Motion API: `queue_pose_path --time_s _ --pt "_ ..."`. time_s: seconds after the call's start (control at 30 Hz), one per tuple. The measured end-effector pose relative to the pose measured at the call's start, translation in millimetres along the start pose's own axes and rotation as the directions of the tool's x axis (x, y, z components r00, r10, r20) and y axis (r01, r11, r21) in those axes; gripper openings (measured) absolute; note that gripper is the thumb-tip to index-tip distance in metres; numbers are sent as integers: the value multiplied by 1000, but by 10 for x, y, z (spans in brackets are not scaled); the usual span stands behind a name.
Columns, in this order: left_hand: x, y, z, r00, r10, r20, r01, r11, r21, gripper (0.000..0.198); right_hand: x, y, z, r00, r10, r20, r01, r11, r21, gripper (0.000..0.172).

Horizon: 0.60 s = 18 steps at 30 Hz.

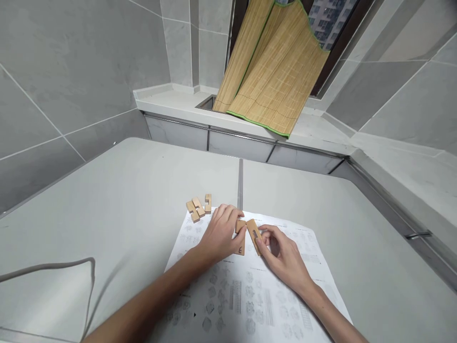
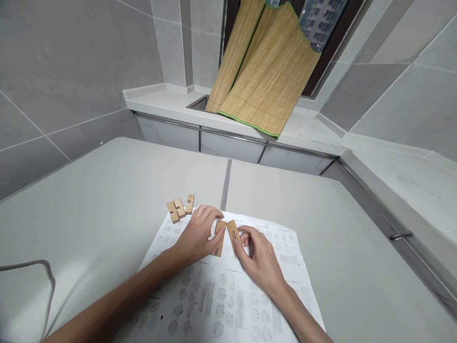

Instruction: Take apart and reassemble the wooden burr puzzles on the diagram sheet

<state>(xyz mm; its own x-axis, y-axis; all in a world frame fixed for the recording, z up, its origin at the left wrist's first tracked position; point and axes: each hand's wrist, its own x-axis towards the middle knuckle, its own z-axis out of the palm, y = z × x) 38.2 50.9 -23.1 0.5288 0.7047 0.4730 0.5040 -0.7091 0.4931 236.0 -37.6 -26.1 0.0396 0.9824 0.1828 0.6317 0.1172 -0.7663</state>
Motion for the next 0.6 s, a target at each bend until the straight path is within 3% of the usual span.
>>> queue_pose_path --time_s 0.07,0.23,0.37,0.47,0.6 --pt "-5 3 -14 999 35 29 -34 999 -37 19 -2 1 4 1000 -9 -25 8 1000 -29 22" --pt "-26 38 -62 973 180 146 -172 983 -63 62 3 25 5 992 -122 -39 118 989 -94 14" --pt "-28 70 -91 951 221 214 -212 975 -65 73 1 -2 -7 973 -228 33 230 969 -91 9" --pt "-19 61 -112 943 216 251 -211 976 -48 74 -9 -38 -17 962 -255 96 261 964 -52 9" --pt "15 -16 -174 934 180 308 -202 978 41 54 -21 -59 -19 951 -279 135 285 958 -25 19"
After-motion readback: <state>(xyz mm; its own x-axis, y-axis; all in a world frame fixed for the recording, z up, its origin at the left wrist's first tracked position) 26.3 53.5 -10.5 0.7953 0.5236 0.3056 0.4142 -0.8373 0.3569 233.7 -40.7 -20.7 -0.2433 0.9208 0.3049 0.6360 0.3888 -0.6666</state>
